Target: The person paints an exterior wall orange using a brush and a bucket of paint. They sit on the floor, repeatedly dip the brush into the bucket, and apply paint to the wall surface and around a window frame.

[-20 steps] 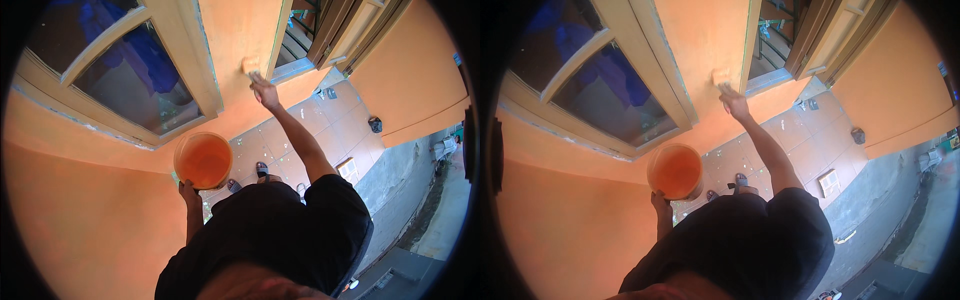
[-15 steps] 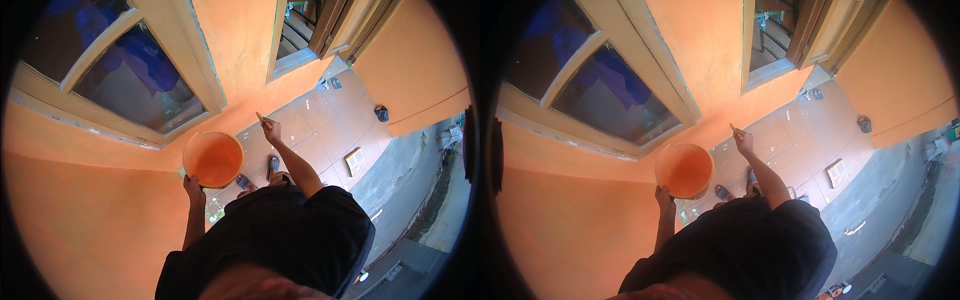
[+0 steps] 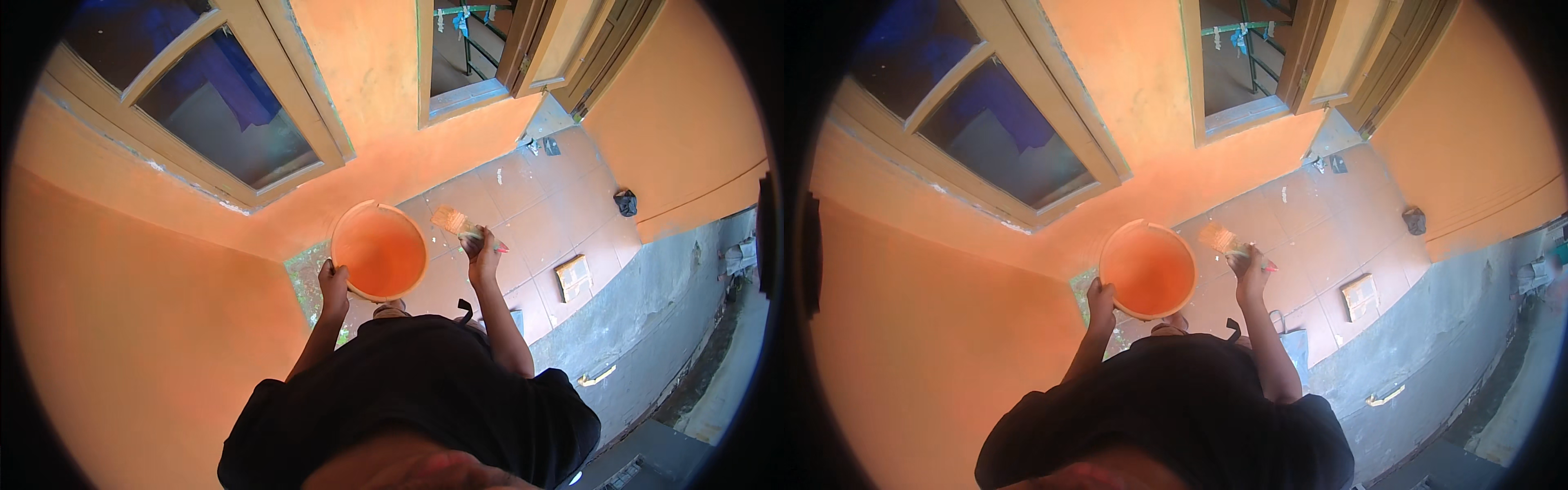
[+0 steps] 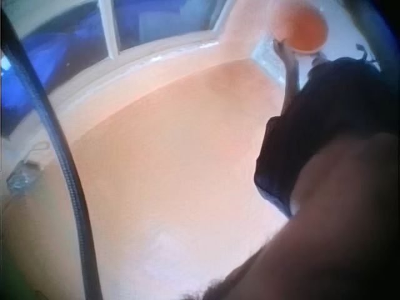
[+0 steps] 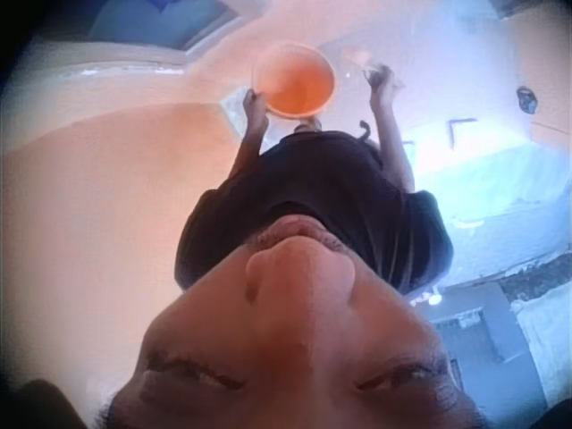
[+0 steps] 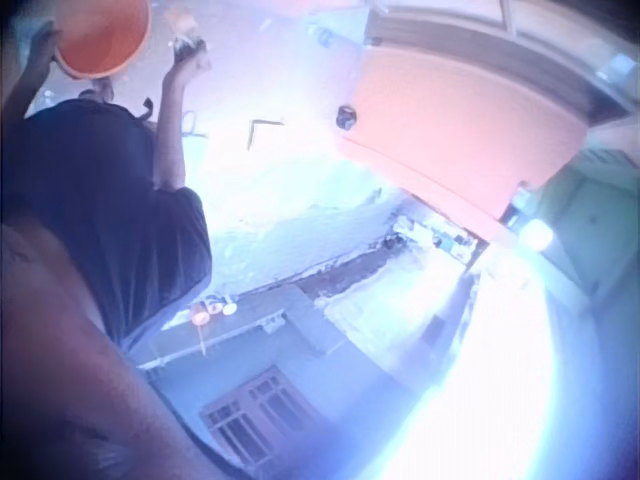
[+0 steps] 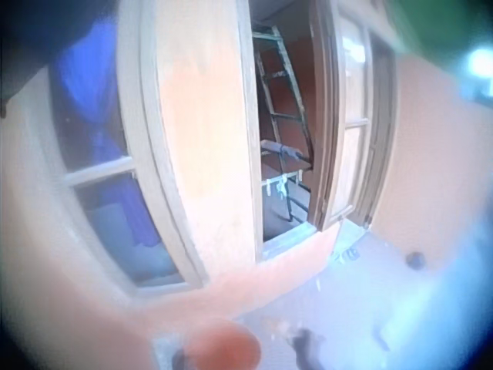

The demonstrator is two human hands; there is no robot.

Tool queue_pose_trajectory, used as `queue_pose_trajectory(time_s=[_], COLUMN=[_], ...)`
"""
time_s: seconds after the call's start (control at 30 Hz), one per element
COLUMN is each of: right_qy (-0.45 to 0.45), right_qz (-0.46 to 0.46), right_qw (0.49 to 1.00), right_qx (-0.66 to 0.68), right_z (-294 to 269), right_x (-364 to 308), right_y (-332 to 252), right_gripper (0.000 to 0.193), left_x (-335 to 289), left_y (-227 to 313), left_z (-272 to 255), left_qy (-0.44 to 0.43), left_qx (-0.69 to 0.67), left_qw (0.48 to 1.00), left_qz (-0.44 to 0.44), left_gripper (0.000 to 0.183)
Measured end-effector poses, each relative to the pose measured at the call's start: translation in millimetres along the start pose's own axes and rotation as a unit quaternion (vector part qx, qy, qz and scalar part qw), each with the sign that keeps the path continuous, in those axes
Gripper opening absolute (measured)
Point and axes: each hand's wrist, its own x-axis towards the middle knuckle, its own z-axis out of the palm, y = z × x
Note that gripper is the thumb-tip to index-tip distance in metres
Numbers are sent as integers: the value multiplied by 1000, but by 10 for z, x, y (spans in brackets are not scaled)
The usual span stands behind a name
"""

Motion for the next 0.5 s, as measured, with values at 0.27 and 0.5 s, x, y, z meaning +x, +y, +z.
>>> queue_pose_trajectory(time_s=[0.27, 0.5], right_qy=[-332, -302], right_qz=[-223, -182], right_qw=[588, 457], right_qx=[-703, -816], right_z=[-1020, -2291], right_x=[-533, -638], right_y=[-832, -874], right_gripper=[22, 27], left_x=[-1128, -2306], left_y=[-884, -1115], left_z=[1462, 2218], left_qy=[-100, -186], left_qx=[174, 188], left_qw=[975, 963], left_qz=[96, 47], left_gripper=[20, 20])
